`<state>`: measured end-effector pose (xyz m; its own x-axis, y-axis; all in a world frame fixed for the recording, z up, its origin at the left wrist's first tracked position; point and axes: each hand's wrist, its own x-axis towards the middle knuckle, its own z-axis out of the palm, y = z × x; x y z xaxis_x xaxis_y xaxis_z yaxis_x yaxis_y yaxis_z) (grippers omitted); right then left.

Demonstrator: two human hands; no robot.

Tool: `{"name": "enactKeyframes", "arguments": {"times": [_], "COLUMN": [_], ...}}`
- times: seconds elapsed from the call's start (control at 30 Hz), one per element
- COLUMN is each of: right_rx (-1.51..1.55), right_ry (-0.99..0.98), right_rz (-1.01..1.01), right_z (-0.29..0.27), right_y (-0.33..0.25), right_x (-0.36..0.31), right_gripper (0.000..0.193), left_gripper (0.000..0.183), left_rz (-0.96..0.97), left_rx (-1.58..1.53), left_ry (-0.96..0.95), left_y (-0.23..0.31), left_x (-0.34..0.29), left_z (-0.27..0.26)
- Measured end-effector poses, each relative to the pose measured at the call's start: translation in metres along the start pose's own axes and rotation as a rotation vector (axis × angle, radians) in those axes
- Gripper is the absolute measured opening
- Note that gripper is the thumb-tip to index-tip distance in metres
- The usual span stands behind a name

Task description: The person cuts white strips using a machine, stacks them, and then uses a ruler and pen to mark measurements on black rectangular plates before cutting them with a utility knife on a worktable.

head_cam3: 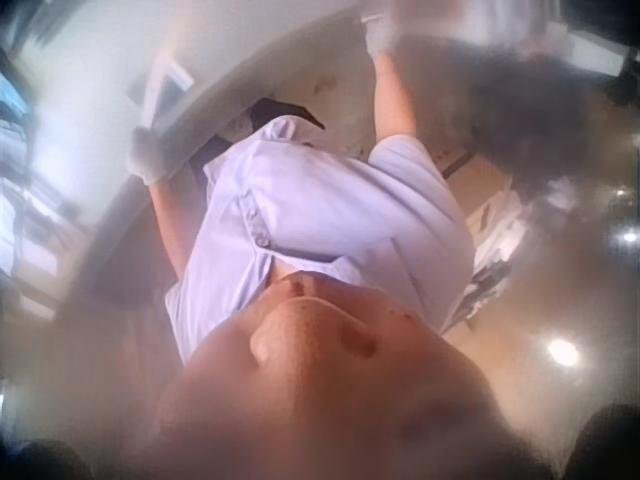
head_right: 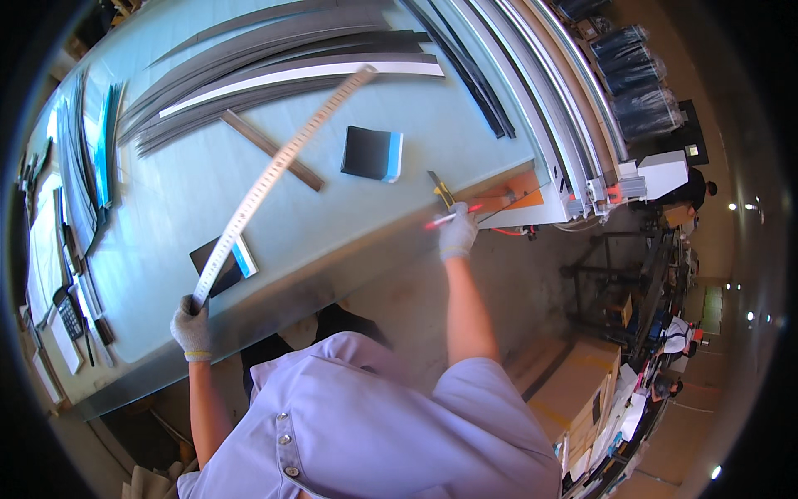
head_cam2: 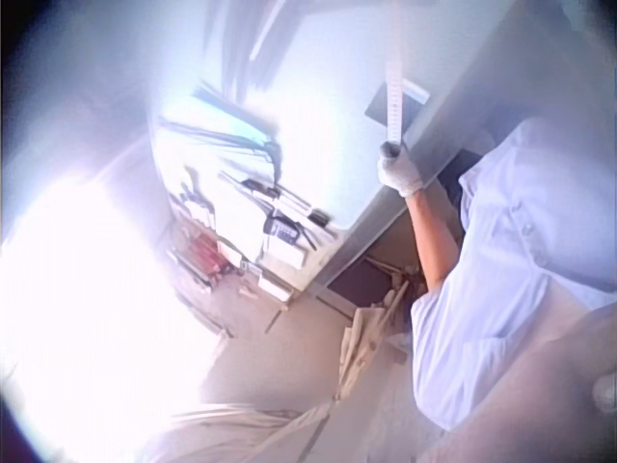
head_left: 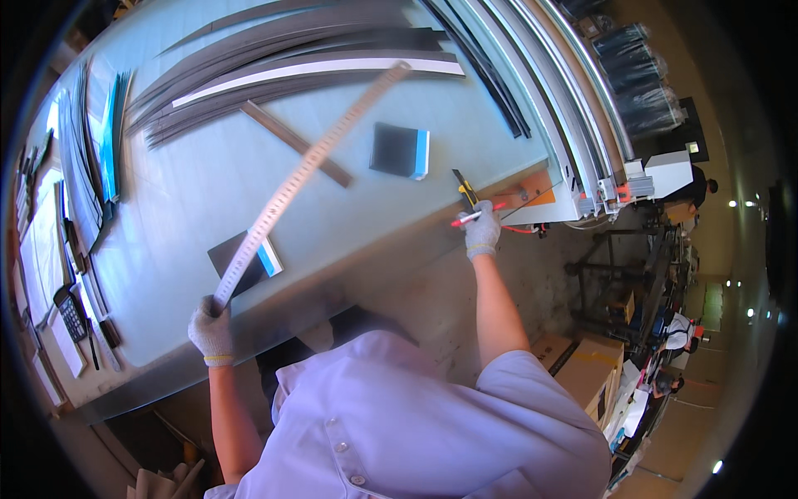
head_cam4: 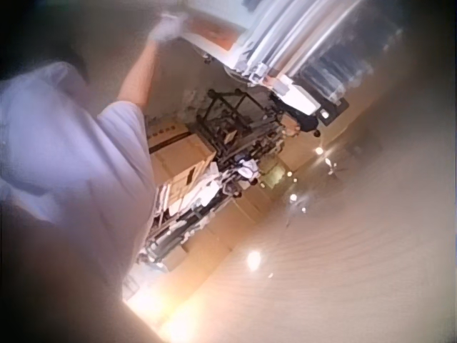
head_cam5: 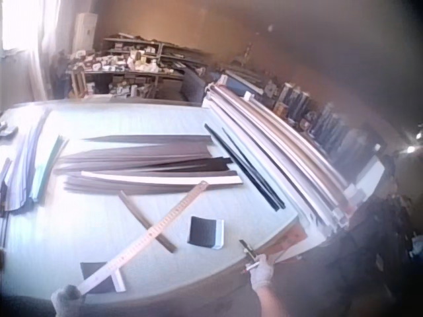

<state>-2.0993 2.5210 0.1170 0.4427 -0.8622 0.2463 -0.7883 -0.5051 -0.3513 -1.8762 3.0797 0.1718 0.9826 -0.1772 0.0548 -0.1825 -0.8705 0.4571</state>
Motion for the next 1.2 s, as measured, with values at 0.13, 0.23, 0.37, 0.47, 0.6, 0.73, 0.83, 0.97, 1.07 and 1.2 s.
{"name": "enactKeyframes", "arguments": {"times": [0.13, 0.23, 0.37, 0.47, 0.6, 0.73, 0.83, 0.97, 1.07, 1.2], "right_rx": [0.654, 1.151, 0.846, 0.533, 0.356, 0.384, 0.482, 0.563, 0.675, 0.573], "right_ry": [-0.039, 0.102, 0.142, -0.227, -0.565, -0.796, -0.761, -0.719, -0.824, -0.722], "right_rz": [0.211, 0.210, -0.313, -1.100, -1.228, -1.021, -0.766, -0.530, -0.413, -0.566], "right_z": [0.032, 0.040, -0.041, -0.086, -0.059, -0.055, -0.042, -0.033, -0.021, -0.006], "right_y": [0.022, 0.008, -0.207, -0.268, -0.261, -0.241, -0.219, -0.216, -0.211, -0.201], "right_x": [0.073, 0.150, 0.091, 0.012, -0.081, -0.103, -0.098, -0.083, -0.083, -0.093], "right_gripper": [0.021, 0.020, 0.037, 0.052, 0.045, 0.046, 0.043, 0.047, 0.047, 0.045], "left_gripper": [0.025, 0.024, 0.020, 0.020, 0.024, 0.046, 0.073, 0.093, 0.092, 0.087], "left_rz": [-0.177, -0.138, -0.033, 0.156, 0.383, 0.352, 0.365, 0.221, 0.311, 0.415], "left_rx": [-0.052, -0.105, 0.059, 0.161, 0.122, 0.135, 0.077, 0.106, 0.081, 0.072], "left_ry": [-0.022, -0.032, -0.058, -0.092, -0.261, -0.381, -0.037, -0.063, -0.234, -0.312], "left_y": [0.003, 0.004, 0.012, 0.037, 0.067, 0.061, 0.059, 0.042, 0.037, 0.022], "left_x": [0.002, 0.005, -0.006, -0.008, 0.006, 0.013, 0.014, -0.002, -0.009, -0.020], "left_z": [-0.011, -0.007, -0.017, -0.020, -0.030, -0.035, -0.027, 0.000, 0.009, 0.005]}}
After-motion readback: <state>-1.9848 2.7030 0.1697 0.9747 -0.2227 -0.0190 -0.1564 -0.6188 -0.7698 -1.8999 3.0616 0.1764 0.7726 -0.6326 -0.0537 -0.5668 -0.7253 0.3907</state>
